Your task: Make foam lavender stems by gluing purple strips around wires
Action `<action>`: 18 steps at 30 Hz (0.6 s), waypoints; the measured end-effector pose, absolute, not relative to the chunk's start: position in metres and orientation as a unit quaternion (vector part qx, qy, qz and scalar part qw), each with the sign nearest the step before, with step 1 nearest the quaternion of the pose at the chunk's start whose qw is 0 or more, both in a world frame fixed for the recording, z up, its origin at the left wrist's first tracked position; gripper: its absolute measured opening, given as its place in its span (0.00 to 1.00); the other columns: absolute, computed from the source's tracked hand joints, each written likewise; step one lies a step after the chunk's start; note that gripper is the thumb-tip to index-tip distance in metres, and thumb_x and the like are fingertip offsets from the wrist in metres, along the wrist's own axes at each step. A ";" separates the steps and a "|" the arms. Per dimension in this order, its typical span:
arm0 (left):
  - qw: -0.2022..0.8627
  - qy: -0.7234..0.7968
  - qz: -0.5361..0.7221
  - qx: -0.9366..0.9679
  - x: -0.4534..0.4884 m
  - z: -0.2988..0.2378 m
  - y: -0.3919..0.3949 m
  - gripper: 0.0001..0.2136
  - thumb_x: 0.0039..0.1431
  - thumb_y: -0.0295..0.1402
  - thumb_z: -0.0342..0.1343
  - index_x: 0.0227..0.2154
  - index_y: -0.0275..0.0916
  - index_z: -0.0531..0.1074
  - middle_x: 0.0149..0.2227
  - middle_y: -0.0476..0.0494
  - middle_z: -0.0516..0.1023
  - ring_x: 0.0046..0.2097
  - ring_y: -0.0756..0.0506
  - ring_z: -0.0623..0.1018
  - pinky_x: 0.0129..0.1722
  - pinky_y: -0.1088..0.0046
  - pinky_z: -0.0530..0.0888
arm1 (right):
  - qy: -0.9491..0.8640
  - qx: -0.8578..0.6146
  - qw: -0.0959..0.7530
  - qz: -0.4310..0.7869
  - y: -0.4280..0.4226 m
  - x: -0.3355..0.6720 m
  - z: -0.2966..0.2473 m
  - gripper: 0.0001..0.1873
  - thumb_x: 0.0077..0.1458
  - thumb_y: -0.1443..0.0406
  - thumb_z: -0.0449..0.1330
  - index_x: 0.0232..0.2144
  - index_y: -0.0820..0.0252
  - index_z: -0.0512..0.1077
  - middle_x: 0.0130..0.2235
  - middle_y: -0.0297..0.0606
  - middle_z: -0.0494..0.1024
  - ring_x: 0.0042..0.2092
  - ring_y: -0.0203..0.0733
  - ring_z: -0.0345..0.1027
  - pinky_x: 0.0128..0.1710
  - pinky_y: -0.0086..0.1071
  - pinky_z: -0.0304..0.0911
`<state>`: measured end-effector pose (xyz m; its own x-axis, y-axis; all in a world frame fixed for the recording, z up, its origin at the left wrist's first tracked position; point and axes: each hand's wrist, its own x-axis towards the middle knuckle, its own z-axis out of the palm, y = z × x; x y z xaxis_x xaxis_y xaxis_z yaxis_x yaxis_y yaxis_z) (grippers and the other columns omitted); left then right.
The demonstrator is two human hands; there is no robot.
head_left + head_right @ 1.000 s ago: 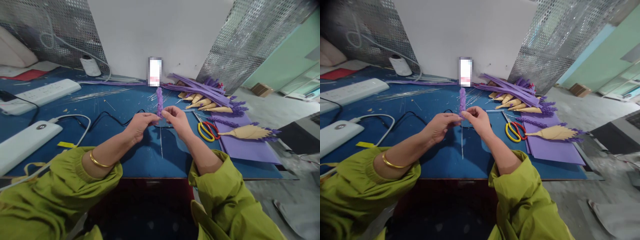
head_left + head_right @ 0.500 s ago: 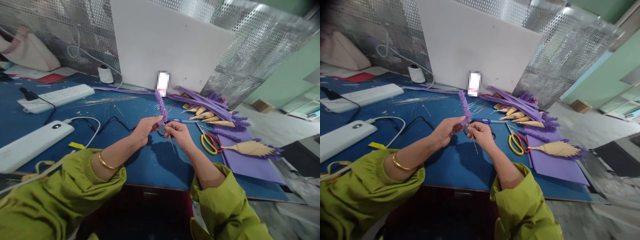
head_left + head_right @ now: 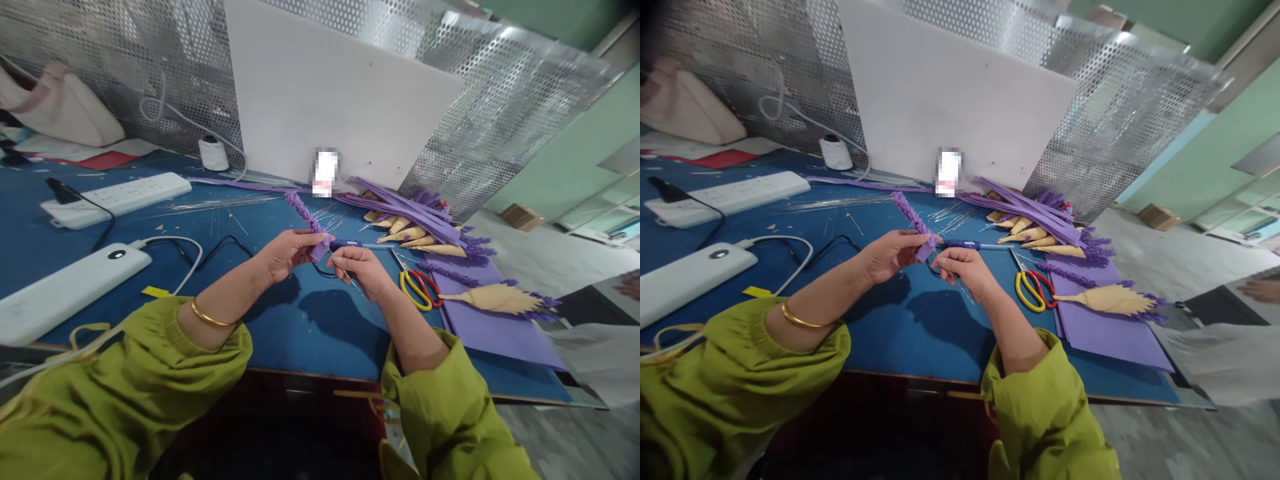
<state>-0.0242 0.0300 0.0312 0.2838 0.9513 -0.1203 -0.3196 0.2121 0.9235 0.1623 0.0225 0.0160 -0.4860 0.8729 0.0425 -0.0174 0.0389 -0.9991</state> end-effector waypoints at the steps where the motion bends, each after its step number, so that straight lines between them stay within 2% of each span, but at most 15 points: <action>1: 0.686 0.375 0.459 0.421 -0.025 0.032 0.030 0.14 0.42 0.37 0.69 0.33 0.36 0.81 0.26 0.47 0.77 0.26 0.51 0.71 0.29 0.75 0.68 | -0.618 -0.343 0.368 0.604 0.023 0.163 0.016 0.13 0.49 0.57 0.64 0.28 0.62 0.76 0.20 0.31 0.69 0.20 0.31 0.57 0.20 0.27 0.50; 6: 0.663 0.394 0.470 0.429 -0.027 0.031 0.035 0.12 0.41 0.35 0.69 0.29 0.35 0.81 0.27 0.44 0.78 0.26 0.51 0.72 0.29 0.74 0.69 | -0.650 -0.378 0.340 0.565 0.027 0.167 0.018 0.16 0.51 0.53 0.62 0.29 0.61 0.75 0.23 0.34 0.73 0.21 0.32 0.58 0.23 0.28 0.54; 9: 0.648 0.421 0.481 0.414 -0.027 0.027 0.039 0.11 0.42 0.35 0.69 0.28 0.34 0.80 0.27 0.44 0.78 0.26 0.52 0.72 0.28 0.76 0.68 | -0.691 -0.523 0.364 0.342 0.037 0.180 0.020 0.17 0.55 0.52 0.56 0.28 0.59 0.73 0.27 0.38 0.75 0.27 0.37 0.63 0.28 0.31 0.57; 11: 0.645 0.436 0.481 0.404 -0.027 0.025 0.041 0.12 0.42 0.36 0.69 0.29 0.35 0.80 0.29 0.43 0.79 0.28 0.51 0.72 0.27 0.76 0.68 | -0.672 -0.655 0.320 0.132 0.046 0.192 0.019 0.19 0.57 0.51 0.54 0.26 0.58 0.72 0.29 0.42 0.75 0.32 0.43 0.67 0.32 0.33 0.56; 12: 0.644 0.442 0.480 0.400 -0.027 0.024 0.042 0.12 0.42 0.37 0.69 0.29 0.36 0.80 0.29 0.43 0.79 0.28 0.51 0.73 0.27 0.77 0.69 | -0.654 -0.700 0.276 0.076 0.051 0.197 0.018 0.21 0.57 0.50 0.53 0.26 0.59 0.71 0.30 0.45 0.76 0.34 0.46 0.68 0.33 0.35 0.56; 15: 0.645 0.458 0.470 0.392 -0.027 0.021 0.043 0.11 0.43 0.37 0.69 0.29 0.36 0.80 0.29 0.43 0.79 0.29 0.50 0.74 0.27 0.77 0.69 | -0.647 -0.738 0.160 0.106 0.064 0.207 0.010 0.29 0.57 0.43 0.49 0.21 0.59 0.70 0.30 0.48 0.77 0.36 0.49 0.70 0.33 0.35 0.56; 16: 0.646 0.462 0.466 0.390 -0.026 0.020 0.042 0.10 0.44 0.37 0.68 0.28 0.36 0.80 0.29 0.43 0.79 0.29 0.50 0.74 0.28 0.77 0.70 | -0.649 -0.734 0.144 0.136 0.067 0.208 0.006 0.30 0.56 0.42 0.49 0.19 0.59 0.69 0.28 0.47 0.76 0.35 0.49 0.71 0.33 0.35 0.57; 18: 0.650 0.467 0.459 0.386 -0.025 0.020 0.042 0.09 0.46 0.36 0.67 0.28 0.35 0.80 0.29 0.43 0.79 0.29 0.50 0.74 0.28 0.77 0.70 | -0.640 -0.725 0.171 0.189 0.072 0.207 -0.004 0.28 0.53 0.43 0.53 0.16 0.59 0.67 0.24 0.43 0.74 0.34 0.48 0.70 0.33 0.34 0.57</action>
<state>-0.0247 0.0418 0.0196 0.1426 0.9574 -0.2511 -0.2364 0.2793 0.9307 0.2071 0.0716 -0.0035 0.1090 0.9925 -0.0551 0.8634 -0.1220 -0.4896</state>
